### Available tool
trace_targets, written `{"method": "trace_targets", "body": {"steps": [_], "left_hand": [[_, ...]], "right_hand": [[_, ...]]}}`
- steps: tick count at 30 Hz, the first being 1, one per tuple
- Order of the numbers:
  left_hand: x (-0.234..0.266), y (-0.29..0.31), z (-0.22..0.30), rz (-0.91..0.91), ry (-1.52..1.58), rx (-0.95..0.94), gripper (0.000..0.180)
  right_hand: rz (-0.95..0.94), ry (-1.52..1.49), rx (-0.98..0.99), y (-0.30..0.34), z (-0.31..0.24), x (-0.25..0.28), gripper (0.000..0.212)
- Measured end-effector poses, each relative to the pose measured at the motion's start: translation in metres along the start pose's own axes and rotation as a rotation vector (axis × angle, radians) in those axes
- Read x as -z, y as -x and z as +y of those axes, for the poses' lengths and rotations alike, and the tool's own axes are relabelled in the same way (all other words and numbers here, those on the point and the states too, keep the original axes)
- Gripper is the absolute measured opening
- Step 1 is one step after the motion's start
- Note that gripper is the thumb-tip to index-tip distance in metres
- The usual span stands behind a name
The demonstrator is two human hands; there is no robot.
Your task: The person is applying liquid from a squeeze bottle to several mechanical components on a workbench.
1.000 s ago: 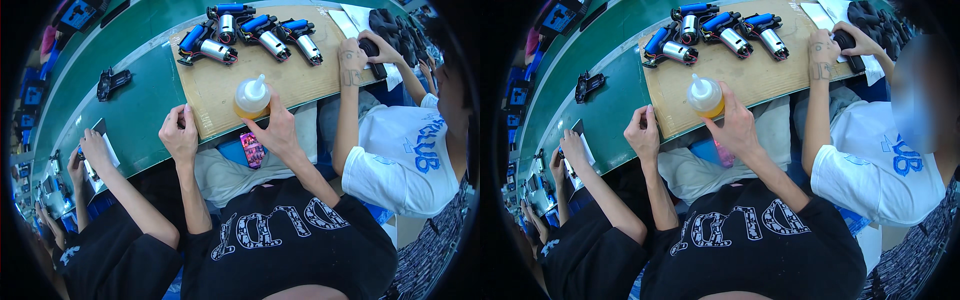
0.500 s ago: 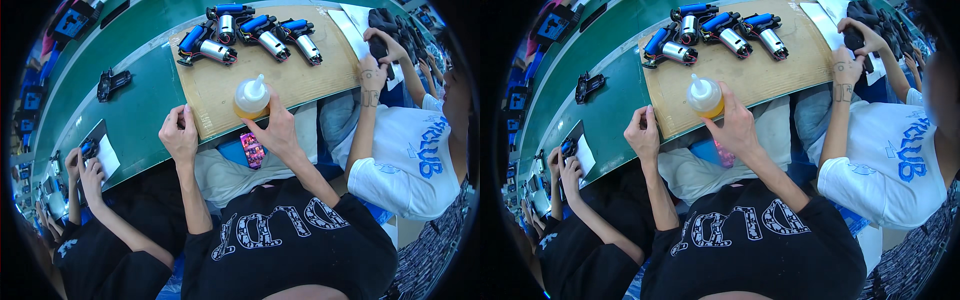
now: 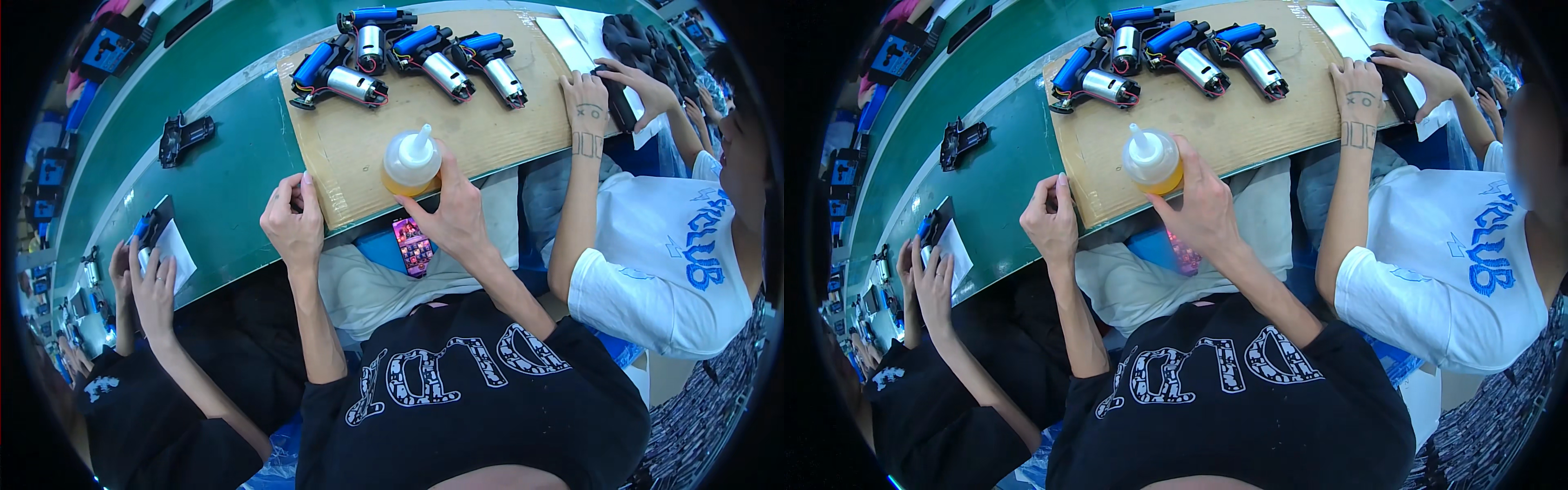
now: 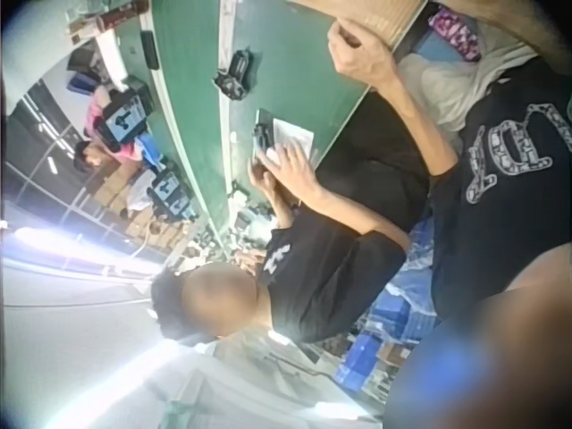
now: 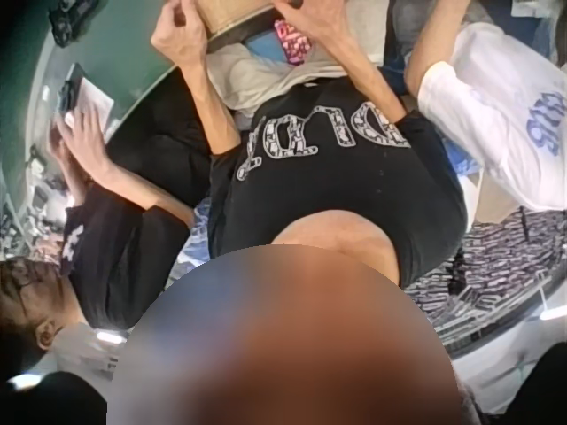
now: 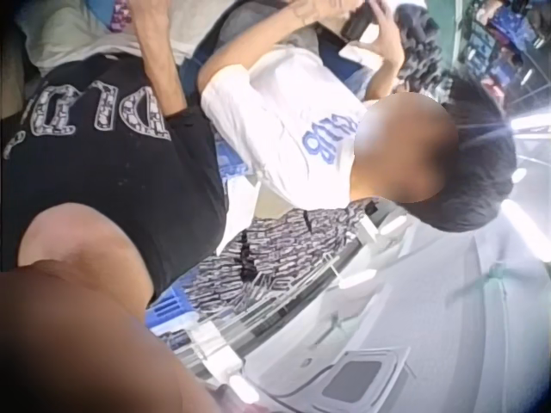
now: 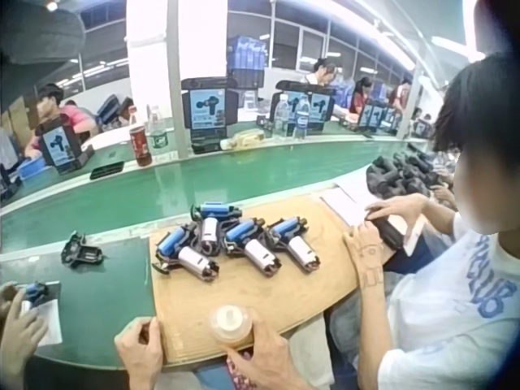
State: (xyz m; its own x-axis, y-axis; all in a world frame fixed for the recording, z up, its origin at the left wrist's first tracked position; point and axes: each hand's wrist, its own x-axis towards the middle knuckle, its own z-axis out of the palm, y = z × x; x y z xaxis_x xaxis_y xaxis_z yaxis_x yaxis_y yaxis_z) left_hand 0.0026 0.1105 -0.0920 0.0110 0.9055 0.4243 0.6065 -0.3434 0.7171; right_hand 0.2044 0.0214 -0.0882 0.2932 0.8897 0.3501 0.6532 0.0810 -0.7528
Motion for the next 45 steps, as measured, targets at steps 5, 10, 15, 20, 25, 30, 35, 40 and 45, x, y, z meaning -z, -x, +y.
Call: {"method": "trace_targets", "body": {"steps": [5, 10, 15, 20, 25, 30, 35, 40, 45], "left_hand": [[0.0, 0.0, -0.001, 0.009, -0.003, -0.01, 0.016], [0.001, 0.0, 0.0, -0.006, -0.018, -0.019, 0.011], [0.004, 0.007, 0.003, 0.072, -0.058, -0.237, 0.007], [0.006, 0.003, 0.011, 0.227, -0.307, -0.365, 0.034], [0.039, -0.013, -0.016, 0.395, -0.585, -0.079, 0.06], [0.06, -0.012, -0.06, 0.438, -0.585, 0.185, 0.064], [0.057, -0.012, -0.043, 0.451, -0.535, 0.264, 0.048], [0.036, 0.021, -0.017, 0.479, -0.333, 0.166, 0.048], [-0.01, 0.03, 0.013, 0.362, -0.221, 0.106, 0.049]], "right_hand": [[-0.002, 0.004, -0.007, 0.0, 0.001, -0.001, 0.085], [0.018, 0.022, 0.036, 0.0, 0.0, -0.001, 0.086], [0.009, 0.008, 0.047, -0.001, 0.001, -0.002, 0.087], [0.041, 0.028, 0.018, -0.004, 0.0, -0.002, 0.085], [0.045, 0.035, 0.038, -0.006, 0.001, -0.002, 0.08], [0.049, 0.022, 0.046, -0.006, 0.001, -0.002, 0.077], [0.068, 0.034, 0.058, -0.006, 0.004, 0.001, 0.075], [0.063, 0.006, 0.082, -0.006, 0.004, 0.0, 0.075], [0.03, -0.013, 0.046, -0.008, 0.006, 0.007, 0.073]]}}
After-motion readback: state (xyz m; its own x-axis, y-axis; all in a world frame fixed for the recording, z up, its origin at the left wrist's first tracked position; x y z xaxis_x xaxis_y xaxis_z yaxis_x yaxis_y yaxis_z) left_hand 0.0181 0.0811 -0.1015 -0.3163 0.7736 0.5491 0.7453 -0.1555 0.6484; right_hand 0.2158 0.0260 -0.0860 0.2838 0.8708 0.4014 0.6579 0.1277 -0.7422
